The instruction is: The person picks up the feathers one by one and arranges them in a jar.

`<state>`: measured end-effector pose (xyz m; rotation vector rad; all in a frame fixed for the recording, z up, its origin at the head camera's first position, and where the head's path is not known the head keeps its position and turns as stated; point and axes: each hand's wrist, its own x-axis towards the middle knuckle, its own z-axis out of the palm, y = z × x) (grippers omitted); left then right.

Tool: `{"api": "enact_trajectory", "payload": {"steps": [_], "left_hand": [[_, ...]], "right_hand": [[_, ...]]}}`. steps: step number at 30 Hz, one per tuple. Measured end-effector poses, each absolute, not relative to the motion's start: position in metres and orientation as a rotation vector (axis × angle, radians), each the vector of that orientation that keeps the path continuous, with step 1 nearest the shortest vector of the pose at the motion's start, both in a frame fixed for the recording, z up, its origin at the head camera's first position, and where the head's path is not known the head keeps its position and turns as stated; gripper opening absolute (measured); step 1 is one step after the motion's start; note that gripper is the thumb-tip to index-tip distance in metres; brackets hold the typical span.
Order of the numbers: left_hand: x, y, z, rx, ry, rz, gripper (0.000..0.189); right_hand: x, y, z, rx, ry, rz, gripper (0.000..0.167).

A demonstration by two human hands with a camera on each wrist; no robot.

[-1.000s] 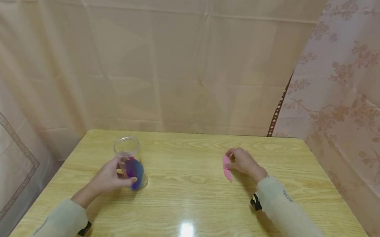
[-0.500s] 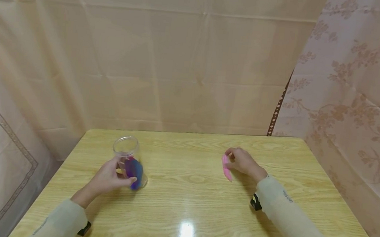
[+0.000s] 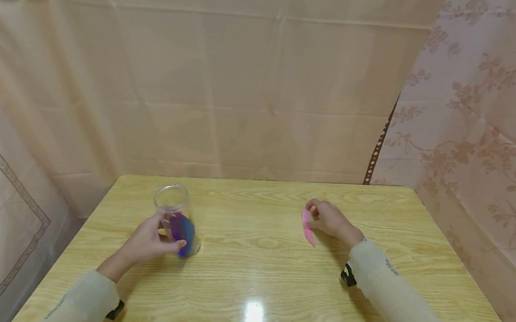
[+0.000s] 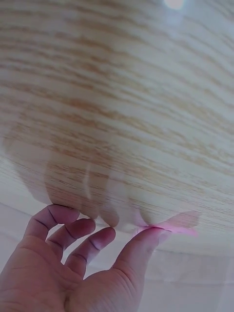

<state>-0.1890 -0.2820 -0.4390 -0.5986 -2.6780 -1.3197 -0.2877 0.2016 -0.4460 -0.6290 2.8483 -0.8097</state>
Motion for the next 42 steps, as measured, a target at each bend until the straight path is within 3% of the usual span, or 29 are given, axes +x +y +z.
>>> {"api": "enact_trajectory", "payload": {"steps": [20,35,42], "left_hand": [[-0.188,-0.281,-0.436,-0.587,-2.687,-1.323,0.072],[-0.188,-0.282,-0.438,-0.574,-2.695,-1.337,0.072],[-0.189,-0.281,-0.438,-0.594,-2.688,-1.328,0.072]], "right_hand": [[-0.289,0.199,-0.454,-0.718,2.833,-1.023,0.033],[-0.292,0.193,-0.447,-0.378,2.463,-1.675,0.043],[-0.291,0.184,-0.442,-0.335,2.364,-1.778,0.040]]}}
